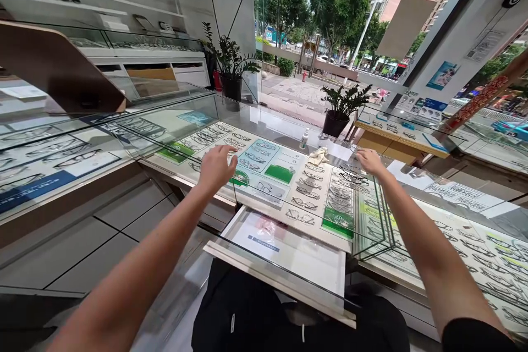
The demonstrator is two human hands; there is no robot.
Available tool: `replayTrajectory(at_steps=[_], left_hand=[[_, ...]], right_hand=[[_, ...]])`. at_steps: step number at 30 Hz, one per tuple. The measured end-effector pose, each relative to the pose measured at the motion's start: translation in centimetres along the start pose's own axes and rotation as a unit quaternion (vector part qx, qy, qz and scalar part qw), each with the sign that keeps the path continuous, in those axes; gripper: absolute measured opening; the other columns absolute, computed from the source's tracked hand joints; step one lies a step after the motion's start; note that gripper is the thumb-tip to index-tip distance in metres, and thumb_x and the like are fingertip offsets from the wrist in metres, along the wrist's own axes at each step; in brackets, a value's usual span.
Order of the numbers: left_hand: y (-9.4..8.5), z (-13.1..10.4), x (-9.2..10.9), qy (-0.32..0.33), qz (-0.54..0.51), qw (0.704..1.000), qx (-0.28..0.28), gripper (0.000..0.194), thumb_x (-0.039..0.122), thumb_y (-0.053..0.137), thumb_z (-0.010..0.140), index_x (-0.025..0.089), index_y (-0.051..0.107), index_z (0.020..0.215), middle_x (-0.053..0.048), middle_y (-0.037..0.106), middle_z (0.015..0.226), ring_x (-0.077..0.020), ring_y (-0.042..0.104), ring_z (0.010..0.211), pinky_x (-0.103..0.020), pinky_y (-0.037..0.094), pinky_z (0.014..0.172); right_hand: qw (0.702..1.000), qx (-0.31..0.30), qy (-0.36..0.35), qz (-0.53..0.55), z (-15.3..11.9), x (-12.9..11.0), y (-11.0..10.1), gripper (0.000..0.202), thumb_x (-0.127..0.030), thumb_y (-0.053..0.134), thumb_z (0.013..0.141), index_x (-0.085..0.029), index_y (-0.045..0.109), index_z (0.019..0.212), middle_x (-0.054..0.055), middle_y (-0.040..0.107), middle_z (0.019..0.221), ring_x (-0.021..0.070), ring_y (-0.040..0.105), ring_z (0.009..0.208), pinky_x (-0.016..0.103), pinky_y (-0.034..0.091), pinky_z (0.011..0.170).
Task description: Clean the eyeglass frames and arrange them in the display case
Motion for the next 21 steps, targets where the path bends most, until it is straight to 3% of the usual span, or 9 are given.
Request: replayTrajectory(at_steps=[3,6,9,12,15,18,21], left_hand=[[2.8,2.7,-4.4,-0.039,0.067,0.993,-0.090,0.062,0.049,0.038,0.105,0.011,0.058,0.150,-0.022,0.056,0.159,-0.0394,0.045,0.150,-0.056,0.032,0.125],[5.1,4.4,-7.4,-0.081,0.099,0.980,-0.153,0.076,0.059,0.040,0.104,0.008,0.049,0.160,-0.026,0.039,0.172,-0.0434,0.030,0.161,-0.061,0.023,0.129],[6.5,5.7,-8.7,-0.096,0.108,0.974,-0.173,0.084,0.066,0.038,0.104,0.010,0.040,0.167,-0.025,0.027,0.178,-0.0438,0.021,0.165,-0.062,0.019,0.130],[7.0,7.0,-9.4,-0.101,0.117,0.971,-0.181,0.092,0.073,0.037,0.102,0.011,0.035,0.170,-0.024,0.024,0.179,-0.0445,0.020,0.165,-0.064,0.017,0.130],[7.0,8.1,-10.0,-0.101,0.134,0.968,-0.186,0.099,0.079,0.033,0.100,0.013,0.031,0.172,-0.023,0.022,0.180,-0.0437,0.019,0.167,-0.064,0.017,0.131],[7.1,8.9,-10.6,-0.097,0.147,0.966,-0.191,0.103,0.083,0.030,0.098,0.013,0.029,0.173,-0.021,0.021,0.181,-0.0426,0.018,0.168,-0.061,0.016,0.134],[7.3,9.4,-11.1,-0.098,0.146,0.967,-0.187,0.107,0.086,0.029,0.096,0.013,0.028,0.174,-0.020,0.020,0.182,-0.0433,0.017,0.168,-0.060,0.015,0.135]], right_hand=[[0.987,-0.023,-0.106,0.116,-3.8,-4.9,-3.3,0.045,-0.043,0.045,0.111,-0.028,0.072,0.145,0.008,0.062,0.160,0.0365,0.048,0.153,0.057,0.037,0.127],[0.920,-0.113,-0.172,0.333,-10.7,-11.5,-5.3,0.042,-0.057,0.061,0.106,-0.040,0.072,0.142,0.004,0.068,0.151,0.0338,0.058,0.145,0.058,0.046,0.124],[0.850,-0.267,-0.213,0.400,-18.7,-18.3,-4.4,0.044,-0.055,0.066,0.104,-0.050,0.066,0.148,-0.005,0.062,0.159,0.0299,0.056,0.150,0.054,0.046,0.127],[0.824,-0.356,-0.213,0.385,-24.4,-23.0,-0.8,0.052,-0.061,0.056,0.107,-0.045,0.060,0.156,-0.004,0.054,0.167,0.0283,0.042,0.161,0.051,0.035,0.135],[0.844,-0.407,-0.179,0.302,-26.9,-25.2,5.2,0.074,-0.066,0.040,0.109,-0.024,0.046,0.168,0.007,0.035,0.179,0.0316,0.018,0.170,0.051,0.019,0.140],[0.889,-0.385,-0.128,0.211,-26.0,-26.1,11.5,0.082,-0.058,0.030,0.111,-0.006,0.026,0.174,0.014,0.016,0.184,0.0350,0.002,0.172,0.054,0.013,0.140],[0.938,-0.296,-0.106,0.145,-22.1,-27.1,16.7,0.079,-0.049,0.033,0.110,-0.001,0.024,0.173,0.015,0.014,0.184,0.0359,0.001,0.172,0.052,0.008,0.140]])
Point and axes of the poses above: each hand's wrist, its own z-axis towards the middle knuckle, its own y-axis out of the palm, x = y × z, the point moved 6 cm from there along z, towards the middle knuckle
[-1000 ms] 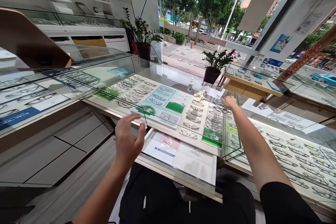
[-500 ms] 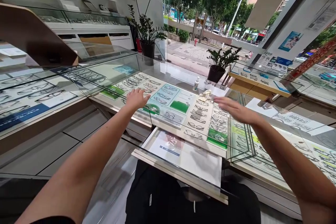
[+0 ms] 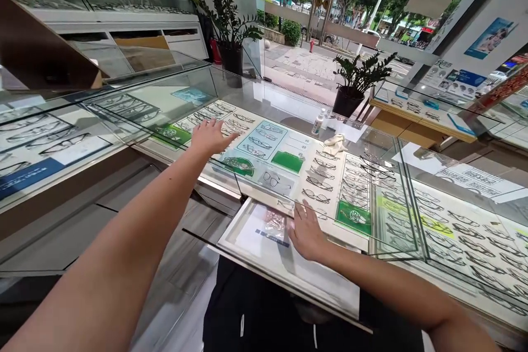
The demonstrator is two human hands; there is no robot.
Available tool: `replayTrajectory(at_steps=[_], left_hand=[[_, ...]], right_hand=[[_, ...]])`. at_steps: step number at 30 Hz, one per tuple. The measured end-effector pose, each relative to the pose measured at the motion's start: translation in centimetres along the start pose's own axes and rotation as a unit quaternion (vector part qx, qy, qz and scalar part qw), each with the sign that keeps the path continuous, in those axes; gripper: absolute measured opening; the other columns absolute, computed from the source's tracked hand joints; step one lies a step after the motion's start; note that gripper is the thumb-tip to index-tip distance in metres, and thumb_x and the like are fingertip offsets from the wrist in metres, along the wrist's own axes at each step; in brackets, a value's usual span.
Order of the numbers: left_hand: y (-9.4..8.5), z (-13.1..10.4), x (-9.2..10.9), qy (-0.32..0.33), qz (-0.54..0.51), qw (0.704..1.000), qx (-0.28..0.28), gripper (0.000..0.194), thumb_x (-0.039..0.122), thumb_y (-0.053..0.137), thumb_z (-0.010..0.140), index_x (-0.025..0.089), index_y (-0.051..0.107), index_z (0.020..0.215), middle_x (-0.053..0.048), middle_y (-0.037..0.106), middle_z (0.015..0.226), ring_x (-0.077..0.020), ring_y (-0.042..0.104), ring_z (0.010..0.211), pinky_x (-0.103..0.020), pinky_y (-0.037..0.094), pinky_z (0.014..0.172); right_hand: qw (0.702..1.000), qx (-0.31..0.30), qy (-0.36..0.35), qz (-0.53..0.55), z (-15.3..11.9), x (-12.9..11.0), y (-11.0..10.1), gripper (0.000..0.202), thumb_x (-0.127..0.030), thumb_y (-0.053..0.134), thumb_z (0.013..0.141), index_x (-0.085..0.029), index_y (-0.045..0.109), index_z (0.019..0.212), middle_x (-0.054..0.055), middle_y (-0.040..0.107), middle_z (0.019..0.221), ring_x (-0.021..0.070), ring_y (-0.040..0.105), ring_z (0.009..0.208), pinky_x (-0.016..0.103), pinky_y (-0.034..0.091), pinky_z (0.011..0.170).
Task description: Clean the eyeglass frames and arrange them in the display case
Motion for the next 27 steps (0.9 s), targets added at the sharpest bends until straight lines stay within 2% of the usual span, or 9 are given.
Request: replayTrajectory(at_steps=[2,4,7,10,14,19,23,27], left_hand=[[0.1,0.2,-0.2,-0.002,-0.010,1.000,0.006,0.109,0.088,0.027,0.095,0.014,0.027,0.174,-0.018,0.016,0.183,-0.0434,0.014,0.169,-0.061,0.015,0.135],[0.2,0.2,-0.3,0.000,-0.016,1.000,0.011,0.109,0.089,0.026,0.094,0.015,0.026,0.175,-0.016,0.014,0.183,-0.0426,0.013,0.169,-0.060,0.014,0.135],[0.1,-0.1,-0.4,0.001,-0.013,1.000,0.013,0.109,0.088,0.024,0.094,0.014,0.026,0.174,-0.016,0.015,0.183,-0.0409,0.012,0.170,-0.059,0.014,0.136],[-0.1,-0.3,-0.4,0.003,-0.002,1.000,0.014,0.108,0.086,0.023,0.095,0.013,0.028,0.174,-0.016,0.015,0.183,-0.0409,0.012,0.170,-0.060,0.015,0.135],[-0.3,-0.4,-0.5,-0.001,0.011,1.000,0.008,0.106,0.084,0.021,0.095,0.013,0.030,0.173,-0.015,0.016,0.183,-0.0407,0.013,0.170,-0.061,0.017,0.134],[-0.3,-0.5,-0.7,-0.006,0.025,1.000,0.003,0.104,0.081,0.020,0.097,0.012,0.030,0.173,-0.015,0.015,0.183,-0.0393,0.012,0.170,-0.062,0.017,0.134],[-0.2,-0.5,-1.0,-0.005,0.026,1.000,0.009,0.101,0.079,0.023,0.097,0.012,0.032,0.173,-0.014,0.016,0.183,-0.0411,0.014,0.169,-0.064,0.019,0.133],[-0.1,-0.4,-1.2,-0.005,0.036,0.999,0.008,0.102,0.079,0.023,0.097,0.012,0.031,0.173,-0.015,0.018,0.182,-0.0403,0.013,0.170,-0.065,0.019,0.133]], right_hand=[[0.997,0.069,0.015,-0.032,4.6,0.7,0.1,0.077,-0.047,0.035,0.110,-0.002,0.027,0.172,0.014,0.013,0.184,0.0377,0.001,0.171,0.053,0.005,0.139],[0.990,0.130,0.025,-0.050,9.2,1.4,-0.7,0.075,-0.047,0.032,0.111,-0.003,0.031,0.171,0.014,0.014,0.184,0.0390,0.004,0.171,0.056,0.005,0.138],[0.976,0.207,0.036,-0.062,15.4,2.5,-3.0,0.077,-0.051,0.026,0.112,-0.001,0.032,0.170,0.016,0.016,0.184,0.0389,0.006,0.171,0.057,0.005,0.137],[0.963,0.254,0.055,-0.076,20.4,3.6,-5.4,0.082,-0.056,0.022,0.112,0.002,0.033,0.169,0.016,0.017,0.183,0.0390,0.006,0.170,0.056,0.003,0.137],[0.957,0.267,0.078,-0.085,25.7,5.0,-7.1,0.083,-0.057,0.019,0.112,0.001,0.036,0.168,0.016,0.020,0.183,0.0405,0.007,0.169,0.058,0.000,0.136],[0.962,0.246,0.100,-0.067,31.2,6.9,-7.3,0.083,-0.058,0.018,0.110,-0.002,0.036,0.169,0.015,0.018,0.183,0.0396,0.003,0.170,0.057,-0.003,0.136],[0.964,0.224,0.135,-0.044,34.8,8.9,-7.4,0.085,-0.060,0.014,0.109,-0.004,0.034,0.171,0.010,0.015,0.184,0.0379,-0.002,0.171,0.056,-0.007,0.135],[0.963,0.215,0.159,-0.039,37.4,11.0,-7.9,0.087,-0.061,0.010,0.108,-0.007,0.034,0.171,0.008,0.014,0.185,0.0372,-0.003,0.171,0.057,-0.005,0.136]])
Point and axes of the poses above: each hand's wrist, its own z-axis towards the middle knuckle, its own y-axis out of the palm, x = y × z, the point moved 6 cm from there along z, towards the middle knuckle
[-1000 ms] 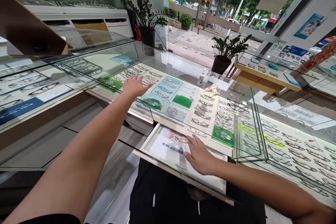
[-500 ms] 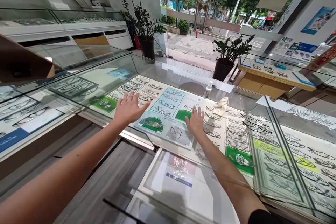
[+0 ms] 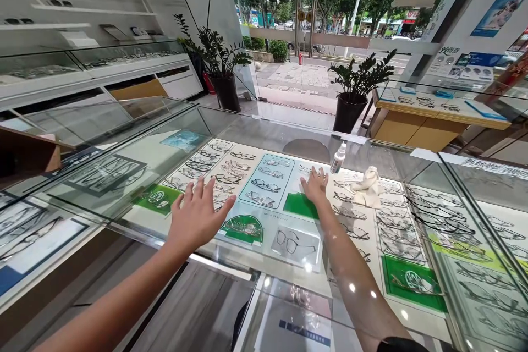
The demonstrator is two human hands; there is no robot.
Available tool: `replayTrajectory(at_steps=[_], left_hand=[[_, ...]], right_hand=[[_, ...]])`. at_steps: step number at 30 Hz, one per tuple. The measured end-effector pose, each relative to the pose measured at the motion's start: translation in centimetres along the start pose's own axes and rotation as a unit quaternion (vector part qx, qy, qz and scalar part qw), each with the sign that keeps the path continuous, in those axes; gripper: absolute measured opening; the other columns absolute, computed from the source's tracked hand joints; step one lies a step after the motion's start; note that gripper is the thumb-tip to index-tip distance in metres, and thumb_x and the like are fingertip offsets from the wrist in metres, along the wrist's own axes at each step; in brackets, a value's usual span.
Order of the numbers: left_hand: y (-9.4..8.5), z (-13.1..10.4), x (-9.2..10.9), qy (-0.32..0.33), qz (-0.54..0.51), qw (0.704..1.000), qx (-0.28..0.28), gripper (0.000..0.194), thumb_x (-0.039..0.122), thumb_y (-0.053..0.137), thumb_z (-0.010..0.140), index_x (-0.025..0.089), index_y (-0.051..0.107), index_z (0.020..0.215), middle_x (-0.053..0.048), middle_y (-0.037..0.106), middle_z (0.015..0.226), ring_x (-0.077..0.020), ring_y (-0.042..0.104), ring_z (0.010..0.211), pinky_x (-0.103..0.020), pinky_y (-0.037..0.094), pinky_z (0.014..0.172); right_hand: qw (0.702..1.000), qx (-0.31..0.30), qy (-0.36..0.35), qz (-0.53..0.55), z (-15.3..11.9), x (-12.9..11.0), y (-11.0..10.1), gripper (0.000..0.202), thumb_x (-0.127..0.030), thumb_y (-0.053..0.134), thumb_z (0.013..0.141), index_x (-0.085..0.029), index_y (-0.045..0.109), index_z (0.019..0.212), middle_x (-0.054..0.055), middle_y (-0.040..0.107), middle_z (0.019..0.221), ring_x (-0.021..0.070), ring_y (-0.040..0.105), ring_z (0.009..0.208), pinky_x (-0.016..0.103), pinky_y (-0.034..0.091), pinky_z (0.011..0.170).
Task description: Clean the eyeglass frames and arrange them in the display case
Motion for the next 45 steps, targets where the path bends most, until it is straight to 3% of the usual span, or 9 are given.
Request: replayTrajectory(at_steps=[8,15,19,24,29,35,40,45], left_hand=[[-0.4,-0.4,0.4,-0.008,0.023,1.000,-0.016,0.101,0.077,0.016,0.098,0.011,0.032,0.172,-0.014,0.018,0.183,-0.0386,0.014,0.170,-0.064,0.020,0.133],[-0.4,-0.3,0.6,-0.009,0.022,0.999,-0.022,0.102,0.078,0.017,0.098,0.010,0.030,0.173,-0.015,0.018,0.183,-0.0390,0.012,0.170,-0.065,0.019,0.133],[-0.3,-0.2,0.4,-0.012,0.019,0.999,-0.025,0.103,0.079,0.018,0.097,0.011,0.029,0.173,-0.015,0.017,0.183,-0.0393,0.011,0.170,-0.065,0.018,0.133],[-0.3,-0.2,0.4,-0.008,0.010,1.000,-0.021,0.102,0.079,0.021,0.097,0.012,0.029,0.173,-0.016,0.019,0.182,-0.0387,0.011,0.170,-0.065,0.018,0.134],[-0.5,-0.3,0.6,-0.008,0.009,1.000,-0.021,0.102,0.079,0.023,0.098,0.011,0.030,0.173,-0.016,0.017,0.183,-0.0397,0.012,0.170,-0.064,0.019,0.133],[-0.6,-0.3,0.8,-0.012,0.011,1.000,-0.020,0.102,0.078,0.021,0.097,0.010,0.031,0.172,-0.016,0.019,0.182,-0.0397,0.012,0.170,-0.065,0.019,0.133],[-0.6,-0.3,0.8,-0.013,0.005,1.000,-0.014,0.102,0.079,0.021,0.097,0.010,0.033,0.172,-0.017,0.020,0.182,-0.0397,0.013,0.170,-0.064,0.019,0.133],[-0.6,-0.3,0.8,-0.011,0.003,1.000,-0.013,0.103,0.080,0.021,0.097,0.009,0.033,0.172,-0.017,0.020,0.182,-0.0400,0.014,0.170,-0.065,0.019,0.133]], right_hand=[[0.999,-0.010,-0.039,0.000,3.2,1.1,1.0,0.079,-0.054,0.015,0.109,-0.010,0.036,0.170,0.008,0.016,0.185,0.0382,0.001,0.170,0.060,0.000,0.136],[0.998,-0.009,-0.060,0.005,3.6,1.6,1.1,0.069,-0.048,0.023,0.112,-0.012,0.041,0.168,0.011,0.022,0.183,0.0372,0.005,0.170,0.059,0.005,0.136],[0.997,-0.002,-0.079,0.009,3.4,1.9,0.6,0.064,-0.039,0.018,0.116,-0.008,0.043,0.166,0.016,0.026,0.181,0.0347,0.007,0.170,0.055,0.010,0.134],[0.996,-0.001,-0.089,0.018,3.2,2.4,-0.2,0.059,-0.034,0.021,0.116,-0.017,0.049,0.164,0.008,0.036,0.179,0.0307,0.009,0.170,0.053,0.012,0.134],[0.996,0.013,-0.079,0.025,2.8,2.5,-1.0,0.056,-0.037,0.026,0.114,-0.025,0.062,0.155,0.002,0.045,0.174,0.0294,0.018,0.168,0.049,0.012,0.135],[0.998,0.044,-0.042,0.024,1.9,1.1,-1.5,0.052,-0.034,0.036,0.109,-0.015,0.070,0.144,0.015,0.056,0.162,0.0339,0.044,0.149,0.048,0.027,0.127],[0.999,0.038,-0.022,0.019,1.3,-1.0,-0.7,0.055,-0.035,0.040,0.107,-0.010,0.064,0.150,0.019,0.051,0.166,0.0360,0.038,0.152,0.048,0.022,0.129],[1.000,-0.009,-0.004,0.028,0.9,-1.9,1.2,0.070,-0.044,0.036,0.108,-0.006,0.043,0.166,0.019,0.040,0.175,0.0370,0.034,0.159,0.048,0.022,0.130]])
Point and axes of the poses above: each hand's wrist, its own z-axis towards the middle knuckle, its own y-axis out of the palm, x = y × z, the point moved 6 cm from there along z, towards the middle knuckle
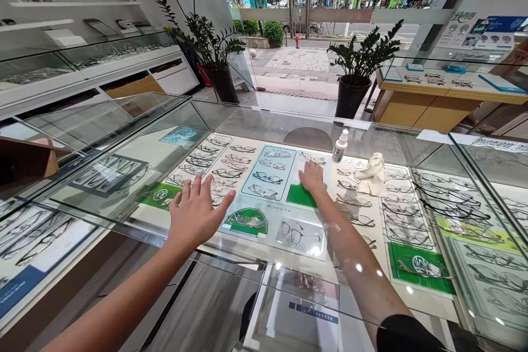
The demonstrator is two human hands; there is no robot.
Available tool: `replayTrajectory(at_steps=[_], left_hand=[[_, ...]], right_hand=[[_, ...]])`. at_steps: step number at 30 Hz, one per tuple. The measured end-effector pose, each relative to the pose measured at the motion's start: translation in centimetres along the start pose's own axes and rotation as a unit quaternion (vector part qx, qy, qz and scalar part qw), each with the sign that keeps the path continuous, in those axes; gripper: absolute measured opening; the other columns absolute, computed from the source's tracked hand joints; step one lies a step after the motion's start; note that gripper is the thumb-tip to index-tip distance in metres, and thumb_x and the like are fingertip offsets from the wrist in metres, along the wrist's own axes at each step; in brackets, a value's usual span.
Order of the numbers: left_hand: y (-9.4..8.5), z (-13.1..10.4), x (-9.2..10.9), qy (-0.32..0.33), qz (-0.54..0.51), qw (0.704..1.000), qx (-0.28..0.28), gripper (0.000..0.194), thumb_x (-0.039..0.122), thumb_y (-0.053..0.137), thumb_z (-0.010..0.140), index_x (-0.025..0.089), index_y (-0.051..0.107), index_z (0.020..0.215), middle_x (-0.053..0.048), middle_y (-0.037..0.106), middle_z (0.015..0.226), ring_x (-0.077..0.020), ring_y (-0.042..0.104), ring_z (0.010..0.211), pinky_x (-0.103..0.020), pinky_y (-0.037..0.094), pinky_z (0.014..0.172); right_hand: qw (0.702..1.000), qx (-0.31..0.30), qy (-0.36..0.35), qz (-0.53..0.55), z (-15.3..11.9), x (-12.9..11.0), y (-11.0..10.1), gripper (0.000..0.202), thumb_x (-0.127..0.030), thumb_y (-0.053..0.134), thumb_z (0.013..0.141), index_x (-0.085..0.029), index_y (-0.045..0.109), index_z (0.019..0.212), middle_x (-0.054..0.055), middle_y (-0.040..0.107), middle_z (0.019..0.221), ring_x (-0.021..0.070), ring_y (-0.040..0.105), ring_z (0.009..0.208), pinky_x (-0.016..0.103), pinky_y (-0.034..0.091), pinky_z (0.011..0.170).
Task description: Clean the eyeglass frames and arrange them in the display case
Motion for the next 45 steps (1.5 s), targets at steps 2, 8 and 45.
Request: replayTrajectory(at_steps=[2,8,45], left_hand=[[0.0,0.0,-0.1,0.000,-0.003,1.000,0.003,0.102,0.079,0.022,0.097,0.010,0.033,0.171,-0.017,0.021,0.181,-0.0404,0.014,0.169,-0.065,0.019,0.133],[0.2,0.1,-0.2,-0.001,0.003,1.000,-0.007,0.102,0.080,0.022,0.097,0.011,0.031,0.173,-0.016,0.018,0.183,-0.0397,0.012,0.170,-0.065,0.019,0.133],[-0.2,1.1,0.8,0.020,0.004,1.000,-0.003,0.117,0.089,0.006,0.090,0.008,0.030,0.171,-0.020,0.018,0.182,-0.0422,0.018,0.168,-0.066,0.021,0.131]], right_hand=[[1.000,-0.013,0.012,0.004,0.1,0.1,0.6,0.074,-0.048,0.033,0.109,-0.006,0.036,0.169,0.018,0.032,0.179,0.0394,0.026,0.163,0.052,0.016,0.132],[0.999,-0.021,0.023,0.012,0.8,0.6,1.2,0.079,-0.054,0.029,0.109,-0.006,0.031,0.172,0.016,0.022,0.183,0.0402,0.013,0.169,0.053,0.006,0.136],[0.947,-0.078,-0.265,0.162,-36.5,1.4,-27.2,0.022,-0.037,0.058,0.108,-0.024,0.076,0.107,0.006,0.080,0.111,0.0224,0.073,0.104,0.036,0.057,0.090]])
Point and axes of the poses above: each hand's wrist, its own z-axis towards the middle knuckle, its own y-axis out of the palm, x = y × z, the point moved 6 cm from there along z, towards the middle knuckle
